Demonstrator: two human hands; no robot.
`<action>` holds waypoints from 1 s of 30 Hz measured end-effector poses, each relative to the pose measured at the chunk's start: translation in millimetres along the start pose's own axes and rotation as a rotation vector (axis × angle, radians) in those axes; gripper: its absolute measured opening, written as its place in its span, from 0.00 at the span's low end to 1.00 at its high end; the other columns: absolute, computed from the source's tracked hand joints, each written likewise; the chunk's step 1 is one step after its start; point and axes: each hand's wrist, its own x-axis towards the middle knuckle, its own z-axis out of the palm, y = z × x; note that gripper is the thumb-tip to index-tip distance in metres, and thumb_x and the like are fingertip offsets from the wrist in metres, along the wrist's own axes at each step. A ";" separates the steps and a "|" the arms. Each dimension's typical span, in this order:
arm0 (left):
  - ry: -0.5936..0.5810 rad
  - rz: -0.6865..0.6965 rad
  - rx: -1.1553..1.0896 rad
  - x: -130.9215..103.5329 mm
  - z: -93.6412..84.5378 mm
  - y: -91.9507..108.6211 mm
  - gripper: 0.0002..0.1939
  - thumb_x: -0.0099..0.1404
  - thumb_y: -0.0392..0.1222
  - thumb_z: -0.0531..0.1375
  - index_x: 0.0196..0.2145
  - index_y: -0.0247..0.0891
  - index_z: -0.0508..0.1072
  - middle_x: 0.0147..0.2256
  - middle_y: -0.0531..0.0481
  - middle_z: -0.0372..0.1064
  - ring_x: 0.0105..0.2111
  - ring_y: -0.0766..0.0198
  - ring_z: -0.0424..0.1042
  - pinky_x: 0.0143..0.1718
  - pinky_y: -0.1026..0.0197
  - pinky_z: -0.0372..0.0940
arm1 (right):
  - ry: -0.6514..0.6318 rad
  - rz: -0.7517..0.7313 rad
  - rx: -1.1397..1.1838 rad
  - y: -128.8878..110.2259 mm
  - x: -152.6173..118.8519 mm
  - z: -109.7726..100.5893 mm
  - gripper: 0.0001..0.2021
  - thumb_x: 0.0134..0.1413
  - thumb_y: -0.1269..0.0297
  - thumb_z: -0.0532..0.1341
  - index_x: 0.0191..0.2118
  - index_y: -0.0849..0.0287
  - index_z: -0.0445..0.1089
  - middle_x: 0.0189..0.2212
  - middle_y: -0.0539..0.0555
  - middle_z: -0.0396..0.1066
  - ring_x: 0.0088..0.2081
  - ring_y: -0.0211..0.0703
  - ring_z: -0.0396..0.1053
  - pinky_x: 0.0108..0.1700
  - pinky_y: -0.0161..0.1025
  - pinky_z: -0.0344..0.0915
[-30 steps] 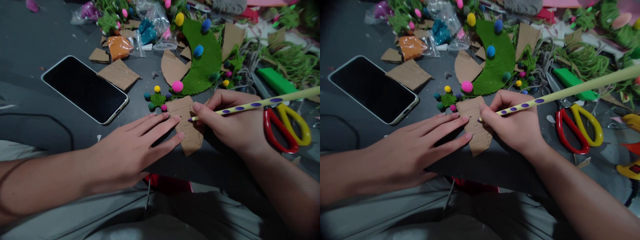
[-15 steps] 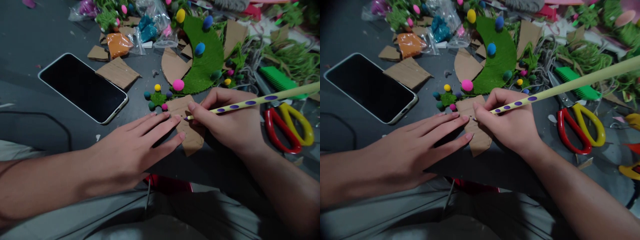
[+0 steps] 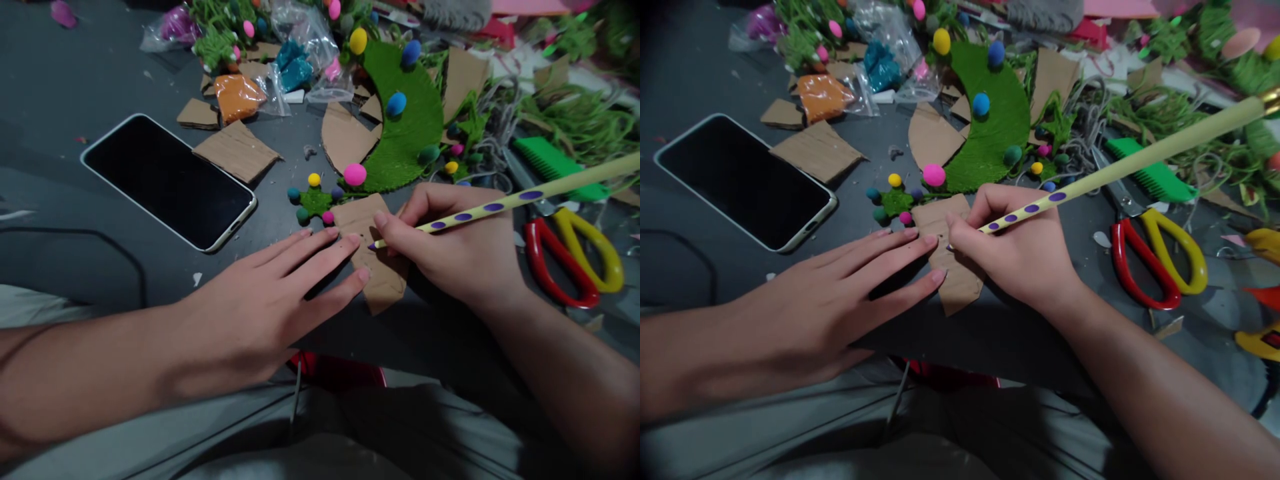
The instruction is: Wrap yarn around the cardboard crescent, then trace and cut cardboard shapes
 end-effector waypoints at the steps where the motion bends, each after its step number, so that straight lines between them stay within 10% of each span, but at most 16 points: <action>1: -0.002 -0.001 0.002 -0.1 0.2 -0.2 0.45 0.58 0.35 0.64 0.72 0.37 0.55 0.75 0.35 0.43 0.75 0.40 0.43 0.72 0.37 0.53 | 0.008 -0.003 -0.005 0.1 0.1 0.0 0.14 0.55 0.68 0.71 0.21 0.54 0.69 0.18 0.48 0.73 0.20 0.39 0.69 0.21 0.39 0.61; 30: -0.042 -0.021 0.063 0.0 -0.8 1.0 0.50 0.56 0.39 0.68 0.73 0.38 0.53 0.75 0.36 0.41 0.75 0.42 0.41 0.73 0.40 0.51 | -0.002 0.000 -0.026 2.0 -1.0 -2.1 0.14 0.56 0.67 0.70 0.21 0.55 0.70 0.18 0.49 0.70 0.21 0.40 0.67 0.24 0.40 0.61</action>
